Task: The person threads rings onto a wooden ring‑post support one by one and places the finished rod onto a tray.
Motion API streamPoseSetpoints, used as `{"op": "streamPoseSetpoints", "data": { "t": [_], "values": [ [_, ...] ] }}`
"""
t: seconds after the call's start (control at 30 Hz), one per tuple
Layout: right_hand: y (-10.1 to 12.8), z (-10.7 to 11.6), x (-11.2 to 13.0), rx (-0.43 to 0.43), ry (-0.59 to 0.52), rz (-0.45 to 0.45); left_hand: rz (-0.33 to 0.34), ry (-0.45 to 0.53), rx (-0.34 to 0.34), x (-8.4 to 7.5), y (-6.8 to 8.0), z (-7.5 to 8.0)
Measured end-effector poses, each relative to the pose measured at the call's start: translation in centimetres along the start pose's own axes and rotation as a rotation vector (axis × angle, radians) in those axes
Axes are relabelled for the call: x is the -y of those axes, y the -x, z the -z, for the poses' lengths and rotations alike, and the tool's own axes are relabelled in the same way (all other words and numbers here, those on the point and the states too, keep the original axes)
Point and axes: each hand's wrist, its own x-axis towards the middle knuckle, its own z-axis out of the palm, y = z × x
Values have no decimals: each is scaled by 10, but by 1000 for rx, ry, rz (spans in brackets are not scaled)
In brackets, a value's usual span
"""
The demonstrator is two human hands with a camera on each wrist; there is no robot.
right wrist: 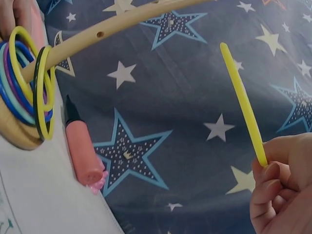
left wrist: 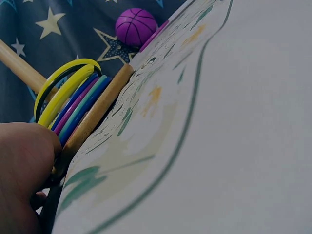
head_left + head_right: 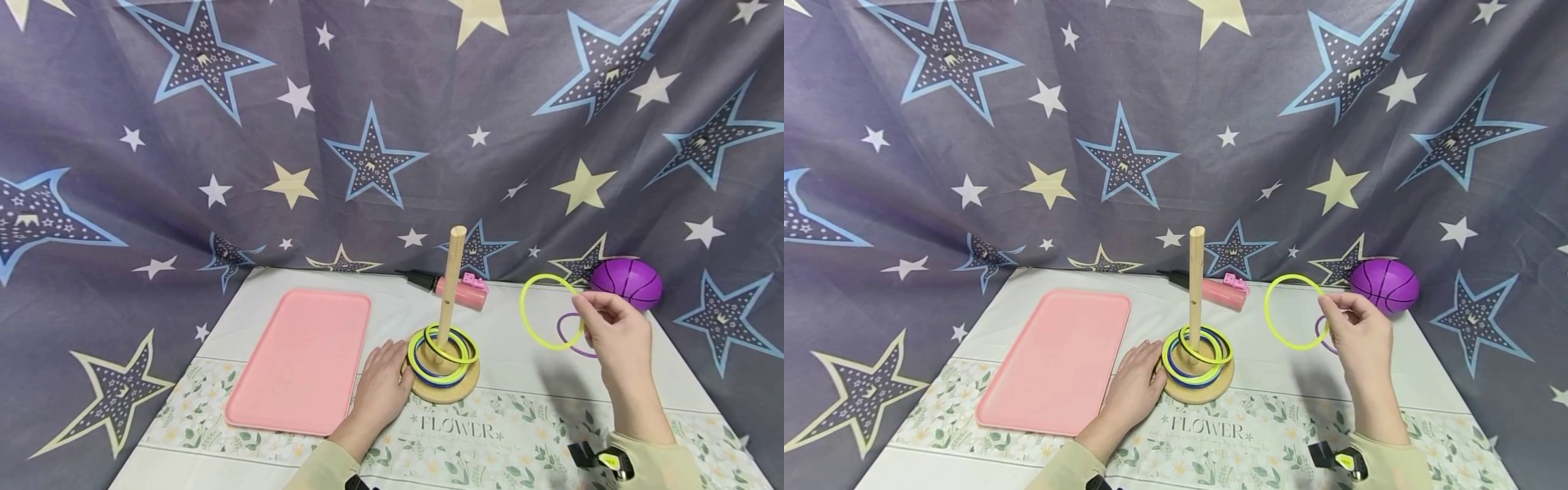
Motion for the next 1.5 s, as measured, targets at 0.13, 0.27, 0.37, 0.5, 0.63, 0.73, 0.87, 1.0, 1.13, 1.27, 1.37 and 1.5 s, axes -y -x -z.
{"op": "streamPoseSetpoints", "data": {
  "t": [0.13,0.27,0.37,0.5,0.63,0.73,0.87,1.0,1.13,1.27,1.37,1.5],
  "values": [
    [3,-5,7,22,-14,32,2,3,0,0,0,0],
    [5,-10,14,40,-58,59,4,3,0,0,0,0],
    [6,-15,20,58,-90,81,5,1,-1,0,0,0],
    [8,-20,29,69,-92,103,6,3,-2,-1,0,0],
    [10,-27,40,74,-103,129,11,9,0,-2,0,1],
    [11,-34,49,84,-130,155,12,11,2,-3,0,2],
    [12,-44,57,104,-171,184,11,11,2,-3,0,2],
    [12,-52,63,114,-186,197,7,13,4,-3,0,2],
    [14,-61,68,131,-193,219,5,14,7,-3,0,2],
    [15,-69,74,146,-200,248,1,18,6,-3,0,3],
    [16,-75,77,153,-198,263,-5,16,0,-2,1,3],
    [16,-83,82,164,-184,283,-12,10,-6,-1,2,2]
  ]
}}
